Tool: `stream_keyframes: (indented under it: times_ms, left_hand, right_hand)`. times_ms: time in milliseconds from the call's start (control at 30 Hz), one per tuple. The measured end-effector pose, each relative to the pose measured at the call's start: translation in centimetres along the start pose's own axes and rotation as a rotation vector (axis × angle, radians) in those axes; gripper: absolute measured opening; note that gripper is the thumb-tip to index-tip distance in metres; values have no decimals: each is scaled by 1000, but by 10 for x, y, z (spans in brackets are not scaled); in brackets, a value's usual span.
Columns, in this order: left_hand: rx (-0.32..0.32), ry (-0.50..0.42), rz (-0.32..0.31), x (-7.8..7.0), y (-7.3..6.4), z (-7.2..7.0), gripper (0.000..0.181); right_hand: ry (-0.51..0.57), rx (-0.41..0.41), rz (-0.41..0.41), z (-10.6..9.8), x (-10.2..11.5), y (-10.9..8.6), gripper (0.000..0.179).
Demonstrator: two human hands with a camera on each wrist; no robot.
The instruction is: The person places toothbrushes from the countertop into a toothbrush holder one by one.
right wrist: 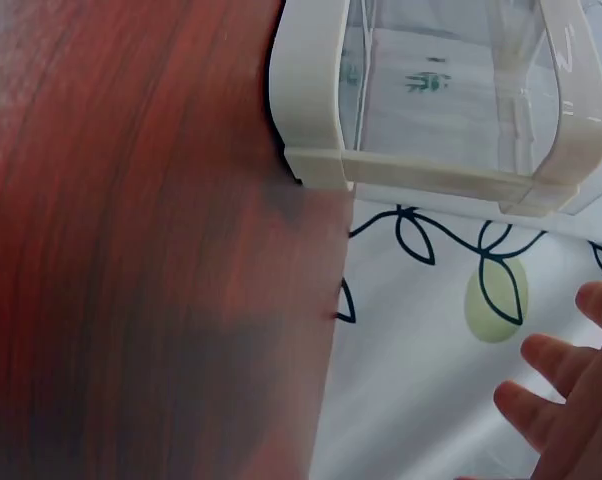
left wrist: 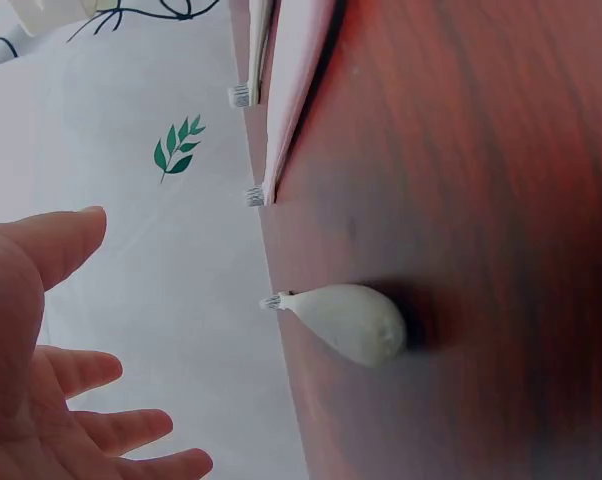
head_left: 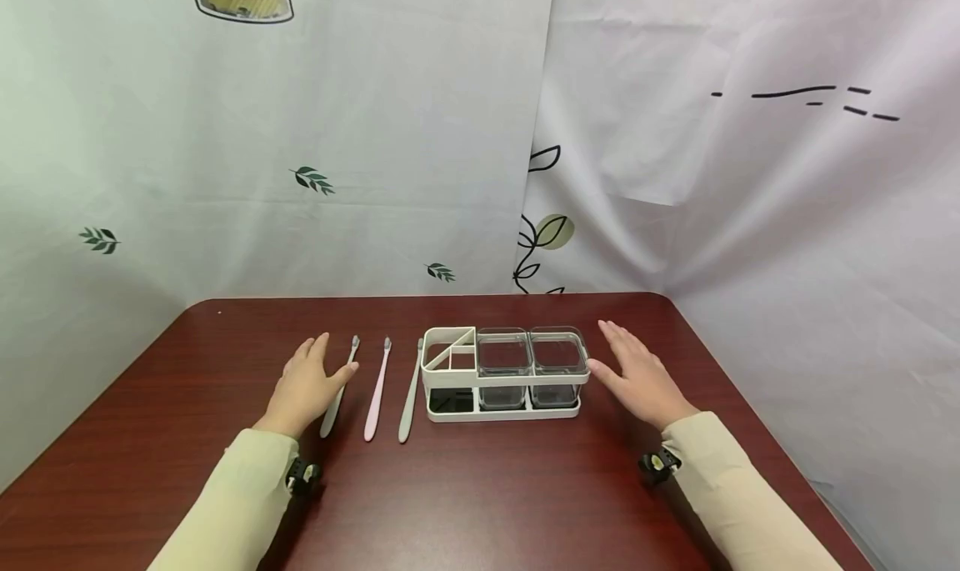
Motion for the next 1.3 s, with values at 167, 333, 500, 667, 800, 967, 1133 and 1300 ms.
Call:
stream_keyframes:
  times_ms: [167, 333, 500, 667, 800, 967, 1133, 1300]
  left_hand:
    - [21, -75, -14, 3, 6, 1, 80]
    - [36, -154, -37, 6, 13, 1, 78]
    - [45, -215, -57, 8, 18, 2, 75]
    - [28, -265, -60, 9, 23, 2, 72]
    - [3, -308, -69, 11, 28, 5, 70]
    - [13, -389, -93, 16, 33, 8, 70]
    - [37, -500, -122, 21, 37, 10, 69]
    - [57, -589, -164, 23, 39, 11, 69]
  right_hand:
    - [97, 8, -24, 5, 1, 1, 73]
    - [203, 35, -16, 13, 2, 1, 73]
    - [258, 52, -10, 20, 2, 2, 74]
    - [300, 69, -7, 23, 5, 4, 79]
    - [327, 78, -1, 26, 6, 6, 83]
    - [344, 75, 10, 29, 6, 8, 83]
    - [365, 82, 20, 31, 7, 8, 83]
    - [390, 86, 40, 32, 6, 8, 83]
Point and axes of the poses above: each hand's wrist, its own y-axis towards the middle knuckle, its own z-axis out of the palm, x = y × z, the point moved 3 cm from there along y, towards the middle knuckle, and after that the axes turned 1 degree about z, right-handed, at the moved point
